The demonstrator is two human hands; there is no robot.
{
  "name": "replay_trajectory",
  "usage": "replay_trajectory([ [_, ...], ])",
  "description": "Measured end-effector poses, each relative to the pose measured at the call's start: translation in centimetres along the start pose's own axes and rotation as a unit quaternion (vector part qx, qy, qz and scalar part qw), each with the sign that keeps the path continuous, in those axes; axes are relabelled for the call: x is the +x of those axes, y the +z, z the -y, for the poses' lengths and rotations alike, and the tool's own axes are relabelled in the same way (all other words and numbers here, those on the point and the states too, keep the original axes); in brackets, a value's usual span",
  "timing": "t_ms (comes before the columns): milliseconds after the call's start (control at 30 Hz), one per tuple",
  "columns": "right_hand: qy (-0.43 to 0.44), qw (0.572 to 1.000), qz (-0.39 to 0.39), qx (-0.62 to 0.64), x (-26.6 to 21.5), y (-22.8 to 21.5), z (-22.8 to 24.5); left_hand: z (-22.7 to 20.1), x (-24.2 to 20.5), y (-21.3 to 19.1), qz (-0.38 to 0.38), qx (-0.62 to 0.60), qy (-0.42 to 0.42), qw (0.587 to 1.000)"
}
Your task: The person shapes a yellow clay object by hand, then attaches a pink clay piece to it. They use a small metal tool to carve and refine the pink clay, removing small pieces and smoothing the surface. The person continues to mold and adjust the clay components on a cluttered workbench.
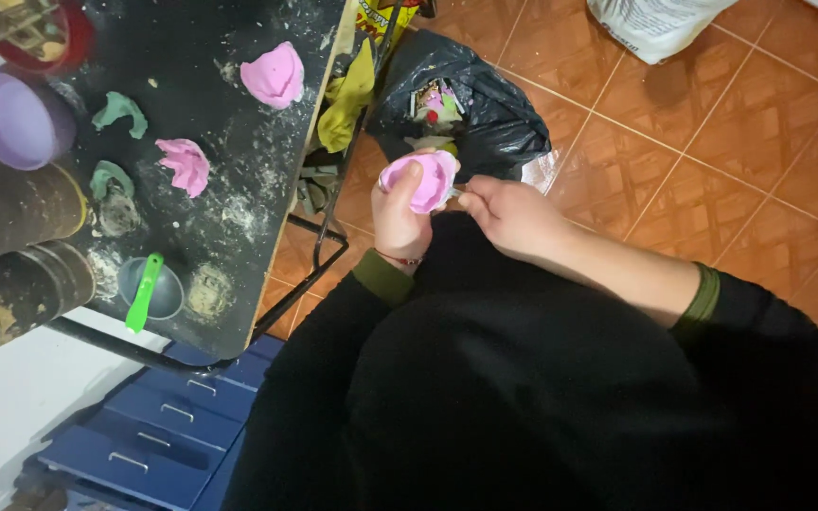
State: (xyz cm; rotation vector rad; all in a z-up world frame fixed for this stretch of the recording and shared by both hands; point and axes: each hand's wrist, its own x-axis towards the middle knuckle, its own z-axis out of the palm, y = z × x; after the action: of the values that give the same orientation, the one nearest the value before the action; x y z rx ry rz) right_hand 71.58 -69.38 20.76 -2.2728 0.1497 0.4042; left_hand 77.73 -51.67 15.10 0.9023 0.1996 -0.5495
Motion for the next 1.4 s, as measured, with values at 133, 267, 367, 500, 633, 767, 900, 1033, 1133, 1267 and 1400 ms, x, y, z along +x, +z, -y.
replay_trajectory([
  [133, 0.005, 0.998, 0.029, 0.058, 0.3, 1.7, -2.2, 1.5, 0.0, -0.7, 0.005, -0.012, -0.010, 1.000],
  [267, -0.032, 0.998, 0.026, 0.054, 0.7, 2.5, -3.7, 2.6, -0.2, -1.6, 0.006, -0.032, -0.019, 0.999],
  [367, -0.049, 0.997, 0.038, 0.039, 0.7, 3.3, -5.3, 2.3, -0.5, -1.1, 0.023, -0.024, -0.016, 0.999],
  [500, -0.090, 0.995, 0.039, 0.027, 0.9, 3.4, -6.9, 2.1, -0.9, -1.2, 0.036, -0.012, -0.023, 0.999],
  [633, -0.147, 0.987, 0.049, 0.031, 0.5, 1.4, -6.5, -0.3, -0.6, -1.3, 0.130, 0.018, -0.107, 0.986],
  [767, -0.153, 0.980, 0.055, -0.116, 0.0, -2.7, -2.8, -4.3, 0.5, -0.6, 0.259, 0.082, -0.197, 0.942],
  [900, -0.165, 0.968, 0.030, -0.184, -0.6, -3.7, -0.1, -5.9, 1.6, 1.3, 0.249, 0.155, -0.278, 0.915],
  [1033, -0.133, 0.959, -0.006, -0.248, -1.0, -4.0, 1.1, -5.5, 1.4, 1.5, 0.227, 0.238, -0.315, 0.890],
  [1133, -0.141, 0.970, -0.008, -0.200, -1.0, -4.0, 1.3, -4.6, 0.0, 1.8, 0.221, 0.222, -0.249, 0.916],
  [1267, -0.119, 0.977, 0.016, -0.175, 0.2, -4.1, 2.1, -4.1, -1.3, 2.3, 0.174, 0.159, -0.186, 0.954],
  [1400, -0.134, 0.979, 0.000, -0.154, 1.5, -1.7, 0.2, -2.3, -1.7, 0.5, 0.139, 0.124, -0.174, 0.967],
])
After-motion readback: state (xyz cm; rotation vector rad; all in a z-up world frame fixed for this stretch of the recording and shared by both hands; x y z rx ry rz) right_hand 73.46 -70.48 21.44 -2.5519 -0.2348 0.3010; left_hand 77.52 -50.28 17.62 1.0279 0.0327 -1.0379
